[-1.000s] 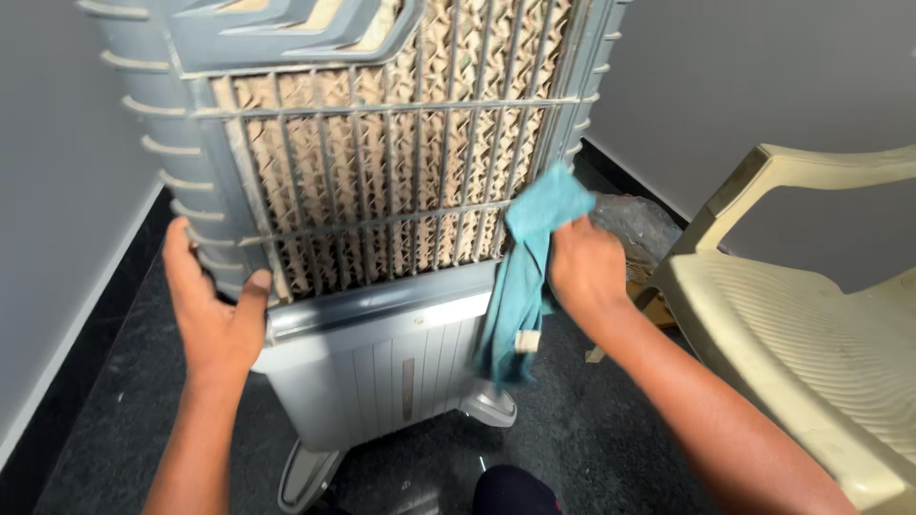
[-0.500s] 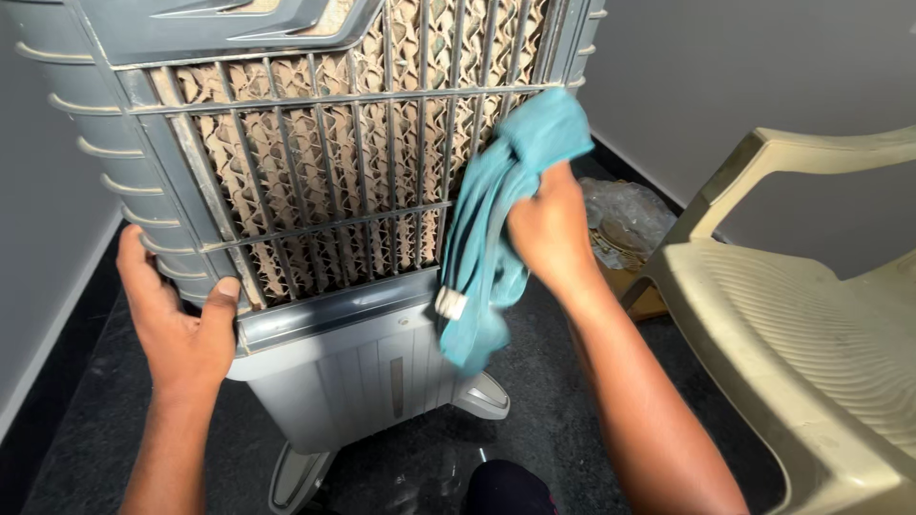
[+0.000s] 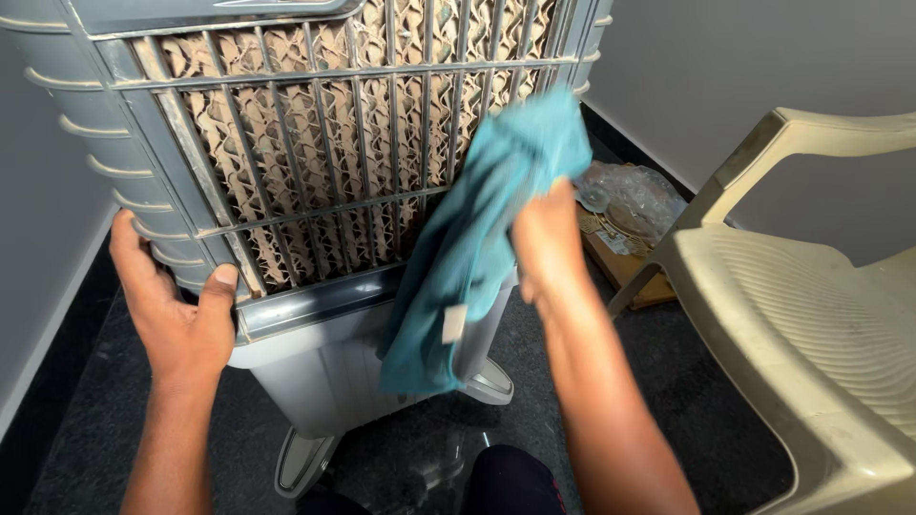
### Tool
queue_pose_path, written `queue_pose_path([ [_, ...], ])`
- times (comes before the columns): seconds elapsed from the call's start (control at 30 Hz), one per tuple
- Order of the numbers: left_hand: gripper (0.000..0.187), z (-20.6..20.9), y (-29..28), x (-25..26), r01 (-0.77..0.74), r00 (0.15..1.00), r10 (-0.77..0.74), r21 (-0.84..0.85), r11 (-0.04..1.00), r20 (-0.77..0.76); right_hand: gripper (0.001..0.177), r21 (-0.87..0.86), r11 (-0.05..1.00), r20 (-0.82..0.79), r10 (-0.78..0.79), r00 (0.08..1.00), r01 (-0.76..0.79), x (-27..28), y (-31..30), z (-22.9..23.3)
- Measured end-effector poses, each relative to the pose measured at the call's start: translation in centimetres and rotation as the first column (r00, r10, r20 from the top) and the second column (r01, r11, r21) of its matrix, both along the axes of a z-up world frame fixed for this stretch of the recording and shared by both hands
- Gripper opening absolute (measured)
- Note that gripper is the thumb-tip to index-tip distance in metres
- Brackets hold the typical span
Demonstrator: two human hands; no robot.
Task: The person wipes the exterior surfaces and vents of an air cooler using a cloth.
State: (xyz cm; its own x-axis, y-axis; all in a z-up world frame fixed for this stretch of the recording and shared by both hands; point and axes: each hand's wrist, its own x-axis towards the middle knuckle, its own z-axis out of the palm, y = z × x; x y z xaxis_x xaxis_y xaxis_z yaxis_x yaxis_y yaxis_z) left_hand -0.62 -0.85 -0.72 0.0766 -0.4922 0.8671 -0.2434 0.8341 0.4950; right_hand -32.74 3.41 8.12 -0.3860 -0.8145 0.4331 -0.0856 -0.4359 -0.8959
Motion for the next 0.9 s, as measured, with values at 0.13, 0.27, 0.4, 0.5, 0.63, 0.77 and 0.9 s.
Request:
queue_pose_path([
  [0.13, 0.075, -0.3, -0.2, 0.1, -0.012, 1.0, 0.012, 0.011, 1.0, -0.011, 0.031, -0.051, 0.998, 0.023, 0.029, 0.999, -0.028, 0.6, 1.0, -2.8],
  [0.27, 0.079, -0.4, -0.2, 0.1, -0.036, 0.999, 0.036, 0.06, 0.998, -0.01, 0.025, 0.009, 0.996, 0.167, 0.088, 0.982, -0.091, -0.8, 0.1, -0.7],
  [0.4, 0.075, -0.1, 0.0, 0.1, -0.053, 0.999, 0.053, 0.022, 0.998, 0.007, 0.022, -0.063, 0.998, 0.044, 0.034, 0.998, -0.032, -0.5, -1.3, -0.2],
  [0.5, 0.075, -0.2, -0.1, -0.1, -0.058, 0.998, 0.057, 0.026, 0.998, 0.022, 0.029, -0.064, 0.994, -0.111, -0.092, 0.99, 0.085, -0.4, -1.6, -3.4],
  [0.63, 0.073, 0.0, -0.1, -0.1, -0.032, 0.999, 0.032, -0.006, 0.999, -0.004, 0.025, -0.004, 0.999, -0.066, -0.039, 0.997, 0.039, -1.0, -0.6, -6.1],
  [0.77, 0.077, -0.2, -0.2, -0.1, -0.066, 0.998, 0.066, 0.04, 0.997, -0.013, 0.022, -0.368, 0.907, -0.288, -0.32, 0.903, 0.204, -3.5, -1.6, -2.2],
  [0.9, 0.079, -0.1, -0.3, 0.0, -0.054, 0.998, 0.056, 0.05, 0.997, -0.03, 0.062, -0.716, 0.637, -0.332, -0.671, 0.663, 0.287, -4.1, -3.6, 6.2],
])
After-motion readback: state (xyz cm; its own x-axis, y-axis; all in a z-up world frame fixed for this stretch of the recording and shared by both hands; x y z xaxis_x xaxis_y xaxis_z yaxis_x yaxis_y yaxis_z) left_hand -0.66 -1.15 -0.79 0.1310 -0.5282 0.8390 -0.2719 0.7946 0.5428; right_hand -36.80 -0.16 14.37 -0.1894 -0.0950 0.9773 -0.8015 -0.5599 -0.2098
